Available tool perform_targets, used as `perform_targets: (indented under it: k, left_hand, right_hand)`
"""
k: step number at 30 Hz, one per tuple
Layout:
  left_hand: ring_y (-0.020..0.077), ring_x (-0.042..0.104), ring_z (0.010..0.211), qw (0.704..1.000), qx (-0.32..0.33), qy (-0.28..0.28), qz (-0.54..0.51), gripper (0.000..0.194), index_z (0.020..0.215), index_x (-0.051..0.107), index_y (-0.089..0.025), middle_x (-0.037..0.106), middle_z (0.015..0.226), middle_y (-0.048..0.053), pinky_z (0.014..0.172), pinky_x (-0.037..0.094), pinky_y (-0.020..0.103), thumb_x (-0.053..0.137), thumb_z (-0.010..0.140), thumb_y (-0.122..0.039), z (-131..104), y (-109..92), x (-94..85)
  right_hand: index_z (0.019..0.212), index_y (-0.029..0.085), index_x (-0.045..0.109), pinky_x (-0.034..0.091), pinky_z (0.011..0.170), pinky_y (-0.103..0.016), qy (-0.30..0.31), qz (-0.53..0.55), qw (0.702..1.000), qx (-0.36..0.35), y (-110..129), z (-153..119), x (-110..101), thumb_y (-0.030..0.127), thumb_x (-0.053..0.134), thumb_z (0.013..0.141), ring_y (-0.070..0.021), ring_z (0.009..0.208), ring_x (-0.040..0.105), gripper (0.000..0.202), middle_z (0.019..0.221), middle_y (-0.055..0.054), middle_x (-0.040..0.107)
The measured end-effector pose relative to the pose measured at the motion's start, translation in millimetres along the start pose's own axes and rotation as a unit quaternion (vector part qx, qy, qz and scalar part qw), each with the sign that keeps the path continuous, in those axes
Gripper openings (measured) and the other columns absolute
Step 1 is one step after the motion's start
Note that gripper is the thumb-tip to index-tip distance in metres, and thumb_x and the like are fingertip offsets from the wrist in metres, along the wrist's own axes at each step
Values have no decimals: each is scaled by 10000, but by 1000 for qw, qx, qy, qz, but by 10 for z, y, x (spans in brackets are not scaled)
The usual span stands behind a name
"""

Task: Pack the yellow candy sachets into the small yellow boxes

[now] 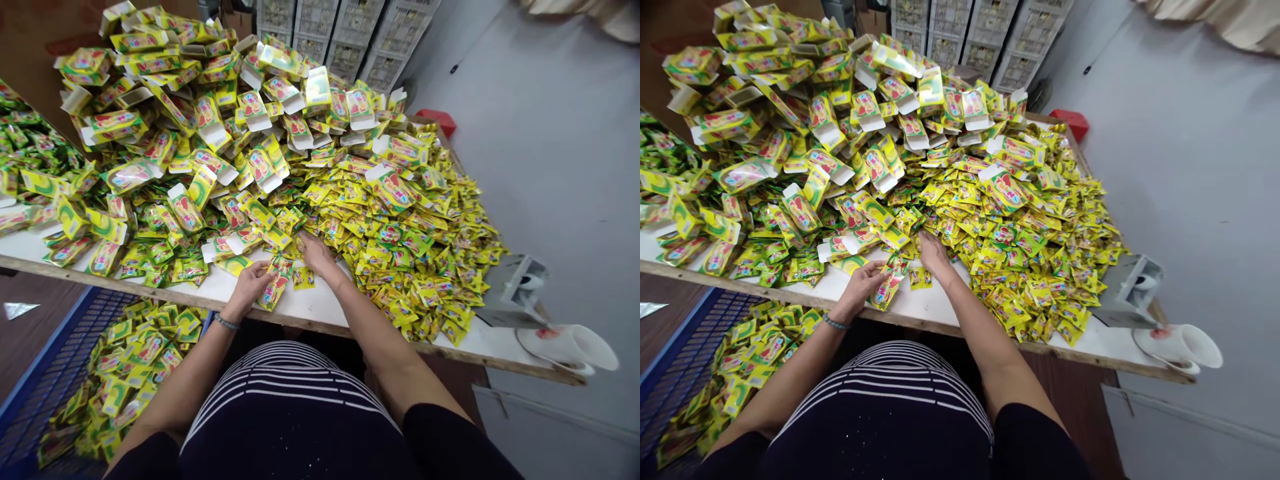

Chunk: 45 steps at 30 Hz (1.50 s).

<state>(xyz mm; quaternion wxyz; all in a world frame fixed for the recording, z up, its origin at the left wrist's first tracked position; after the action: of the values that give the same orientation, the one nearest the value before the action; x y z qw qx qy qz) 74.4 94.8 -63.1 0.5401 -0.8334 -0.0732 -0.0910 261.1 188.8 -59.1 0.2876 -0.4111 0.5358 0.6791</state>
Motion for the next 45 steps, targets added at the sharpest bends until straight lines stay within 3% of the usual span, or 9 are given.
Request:
perform_targets:
  k: [6,13,17,20,26,30,38,41,45]
  left_hand:
    - [41,342,402,999,23,-39,26,528,939,612,-139,421,469,-118,425,202,195,873,564,-404,33,28,-47]
    - [38,327,392,997,24,-34,62,473,926,623,-135,458,469,-104,416,186,195,853,602,-392,95,97,-61]
    - [86,550,514,999,24,16,18,547,1000,638,-126,645,623,-30,508,388,201,875,592,-403,45,65,6]
    - [140,668,682,998,25,56,-16,583,1041,645,-128,742,821,35,656,500,252,891,582,-392,-6,44,23]
    - [153,702,746,996,14,78,-35,589,1084,631,-129,764,888,47,728,525,266,899,597,-327,-32,61,-6]
    - [152,705,738,995,13,87,-52,553,1049,644,-136,766,879,39,723,537,267,900,593,-316,-39,61,19]
    - [151,705,779,994,19,97,-54,556,1072,654,-144,768,936,41,773,541,274,896,600,-307,-20,112,47]
    - [165,704,809,994,28,100,-27,573,1095,654,-143,762,984,54,809,539,297,888,609,-336,-4,126,57]
    - [175,689,832,993,42,111,2,596,1132,654,-142,748,1020,58,788,525,288,876,625,-363,-13,115,65]
  right_hand:
    - [959,130,692,430,844,-320,67,-124,988,68,-29,-114,-22,274,613,893,-268,976,612,177,1011,-166,687]
    - [884,185,638,417,771,-313,-108,32,993,43,153,-428,-325,390,600,907,-228,839,562,209,877,-78,661]
    - [838,199,629,378,661,-273,-46,110,993,-11,341,-456,-261,395,642,873,-170,669,511,200,737,-12,605]
    - [805,190,623,352,651,-270,-51,114,991,-41,392,-457,-202,380,643,870,-158,660,493,202,720,-9,585]
    - [707,180,627,301,588,-245,82,186,976,-72,323,-410,-235,447,695,820,-118,595,431,298,607,38,503]
    - [766,178,683,332,606,-239,108,199,971,-75,264,-333,-356,376,712,800,-122,626,471,203,674,26,581]
    - [806,199,752,351,697,-247,183,66,964,-183,476,-209,-302,132,717,771,-155,788,574,83,796,-14,661]
    - [808,201,744,324,664,-246,192,35,969,-151,535,-168,-261,109,745,725,-145,754,556,124,756,7,645]
    - [815,189,691,330,617,-233,143,112,982,-47,505,-155,-242,172,780,685,-115,644,518,159,662,50,589]
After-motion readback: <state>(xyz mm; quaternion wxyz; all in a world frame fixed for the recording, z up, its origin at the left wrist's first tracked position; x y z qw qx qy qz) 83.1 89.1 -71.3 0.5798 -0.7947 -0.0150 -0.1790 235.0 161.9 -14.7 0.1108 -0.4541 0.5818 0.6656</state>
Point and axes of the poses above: each hand's wrist, its own z-axis towards the middle knuckle, its own x-axis out of the palm, y = z × x, the point moved 3 cm from there along z, towards the middle knuckle
